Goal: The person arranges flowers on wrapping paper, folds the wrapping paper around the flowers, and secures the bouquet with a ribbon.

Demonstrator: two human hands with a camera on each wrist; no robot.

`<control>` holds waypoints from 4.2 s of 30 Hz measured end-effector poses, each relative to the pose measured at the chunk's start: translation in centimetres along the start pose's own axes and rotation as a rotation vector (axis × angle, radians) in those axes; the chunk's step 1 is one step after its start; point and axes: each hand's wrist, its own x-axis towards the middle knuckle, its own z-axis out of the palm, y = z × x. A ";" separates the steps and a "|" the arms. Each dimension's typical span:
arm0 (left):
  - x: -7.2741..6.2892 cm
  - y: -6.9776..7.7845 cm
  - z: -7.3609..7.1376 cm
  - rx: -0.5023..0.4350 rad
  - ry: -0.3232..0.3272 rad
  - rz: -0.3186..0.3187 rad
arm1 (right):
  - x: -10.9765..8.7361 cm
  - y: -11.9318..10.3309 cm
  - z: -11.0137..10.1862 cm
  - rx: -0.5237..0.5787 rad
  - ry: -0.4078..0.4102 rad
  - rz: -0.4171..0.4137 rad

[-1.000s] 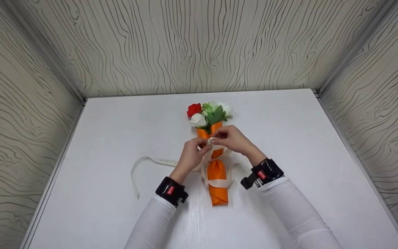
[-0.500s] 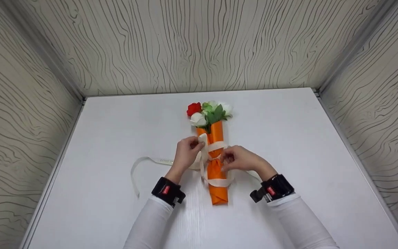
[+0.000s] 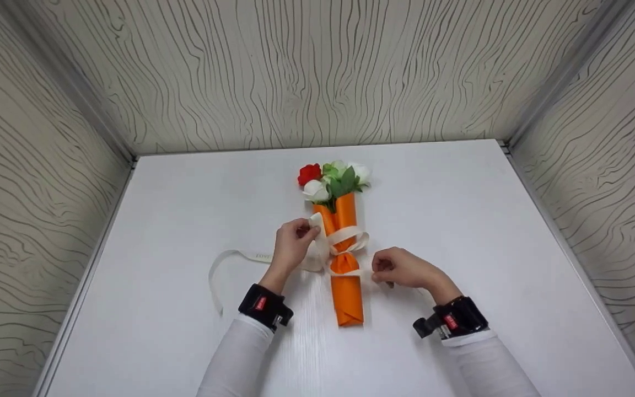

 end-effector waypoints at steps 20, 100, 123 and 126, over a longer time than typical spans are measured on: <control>-0.3 -0.2 0.0 0.001 0.000 0.014 | -1.5 1.6 -1.7 -0.185 0.240 0.124; -1.3 0.4 0.1 -0.018 -0.074 0.051 | 8.0 -3.8 0.6 -0.583 0.273 0.063; -4.0 1.0 1.4 0.072 -0.203 0.302 | 8.9 -2.4 1.9 -0.687 0.791 -0.193; -4.6 1.1 1.9 0.135 -0.232 0.372 | 9.2 -2.0 2.2 -0.694 0.857 -0.200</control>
